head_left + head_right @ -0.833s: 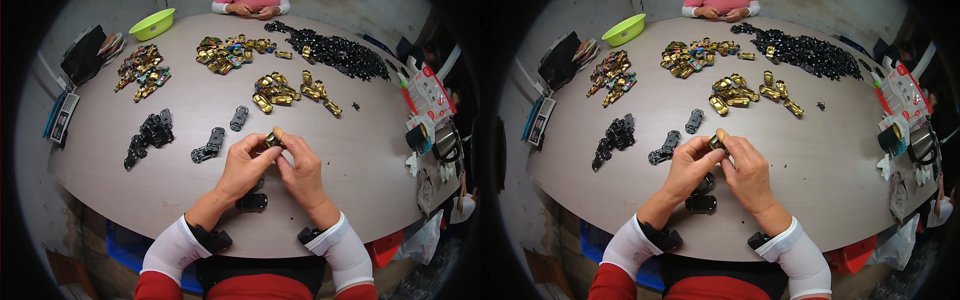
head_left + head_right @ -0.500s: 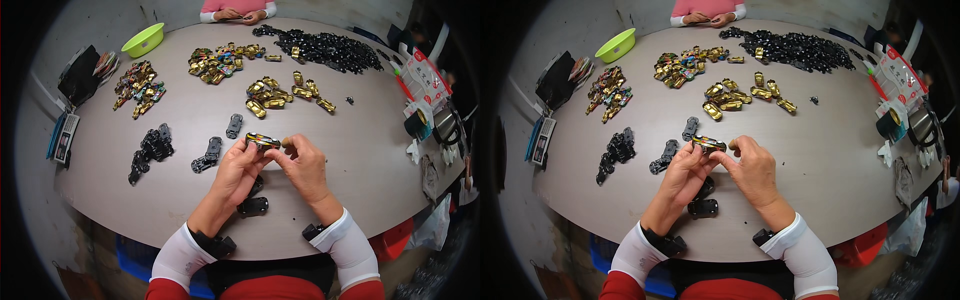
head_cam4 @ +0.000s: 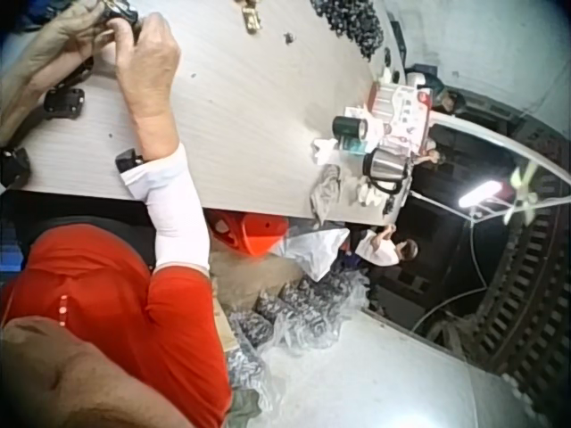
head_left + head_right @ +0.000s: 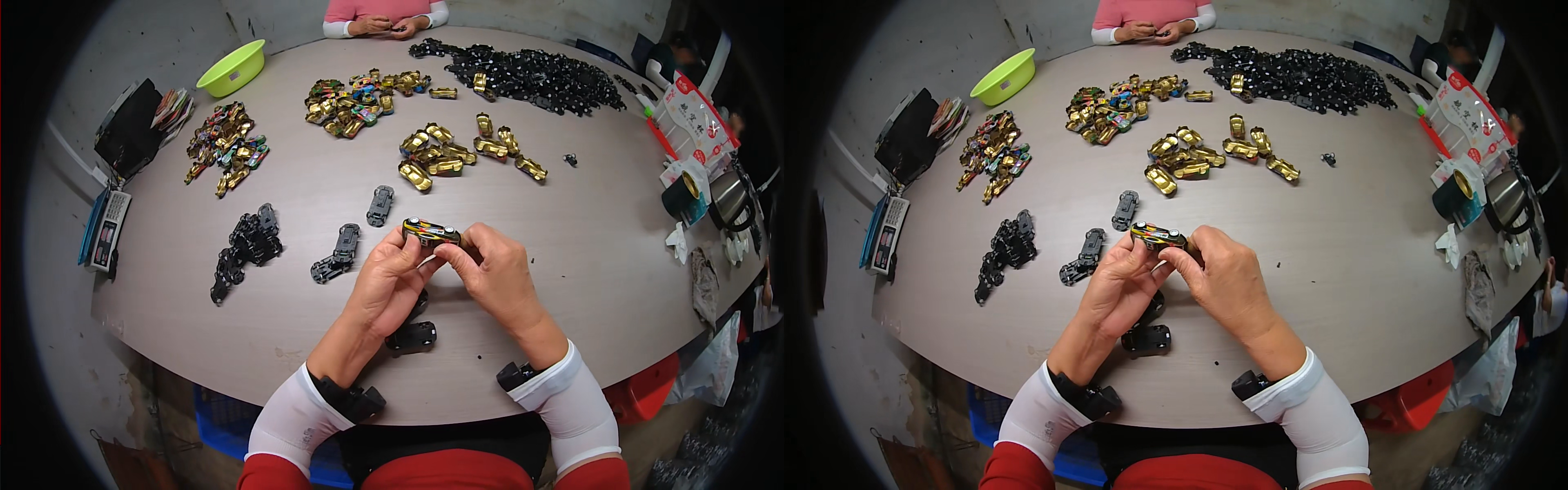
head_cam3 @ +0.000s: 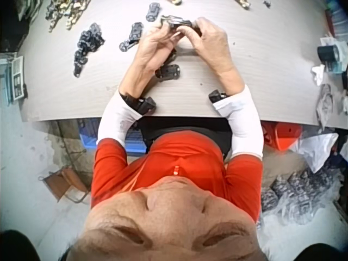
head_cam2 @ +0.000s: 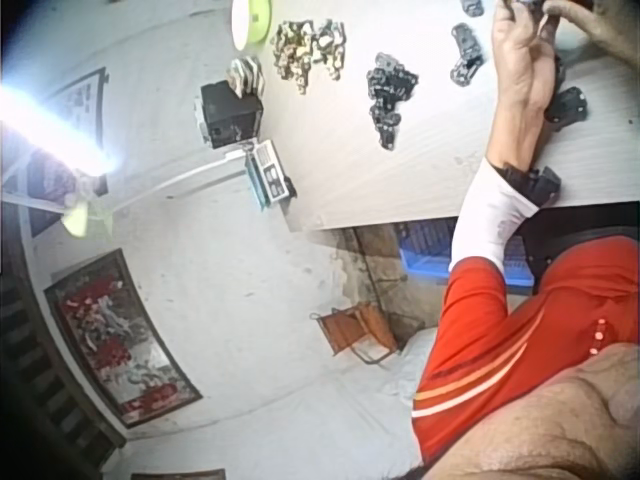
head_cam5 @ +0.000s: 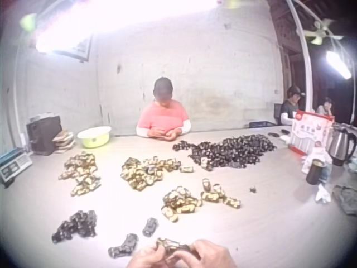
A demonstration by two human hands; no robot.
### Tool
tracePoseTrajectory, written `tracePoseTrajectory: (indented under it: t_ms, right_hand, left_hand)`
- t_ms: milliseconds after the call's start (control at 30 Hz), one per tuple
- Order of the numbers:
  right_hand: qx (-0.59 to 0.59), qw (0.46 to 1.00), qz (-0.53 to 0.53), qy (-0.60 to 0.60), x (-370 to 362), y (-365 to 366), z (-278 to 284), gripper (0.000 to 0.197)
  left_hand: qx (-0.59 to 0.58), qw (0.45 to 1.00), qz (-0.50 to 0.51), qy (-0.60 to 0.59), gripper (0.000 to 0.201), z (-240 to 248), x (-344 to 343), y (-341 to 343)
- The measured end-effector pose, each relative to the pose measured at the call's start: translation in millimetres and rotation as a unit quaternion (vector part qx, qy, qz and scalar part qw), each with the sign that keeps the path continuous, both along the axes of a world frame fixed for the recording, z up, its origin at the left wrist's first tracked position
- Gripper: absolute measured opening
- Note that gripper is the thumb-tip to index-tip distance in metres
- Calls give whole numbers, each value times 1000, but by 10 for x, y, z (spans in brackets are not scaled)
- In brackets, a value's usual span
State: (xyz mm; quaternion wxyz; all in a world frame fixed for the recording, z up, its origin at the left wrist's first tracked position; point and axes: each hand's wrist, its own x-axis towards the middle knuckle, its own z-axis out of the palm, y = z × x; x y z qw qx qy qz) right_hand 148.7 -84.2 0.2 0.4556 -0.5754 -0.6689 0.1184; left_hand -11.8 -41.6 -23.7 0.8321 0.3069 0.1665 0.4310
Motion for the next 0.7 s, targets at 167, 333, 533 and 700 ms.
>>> tracePoseTrajectory:
  t_ms: [167,333,533,700]
  right_hand:
    - [24,999,41,-27,27,7,14,31]
    - [15,991,132,4,190,20,9,29]
    - [-364,815,169,418,197,26,93,43]
    - [-306,787,144,516,175,54,-71,34]
  left_hand:
    - [-8,1000,-14,-7,21,-21,-21,8]
    - [1,999,-43,-20,21,56,-34,2]
    - [174,976,8,128,21,45,-40,63]
    - [165,962,25,214,40,138,-22,4]
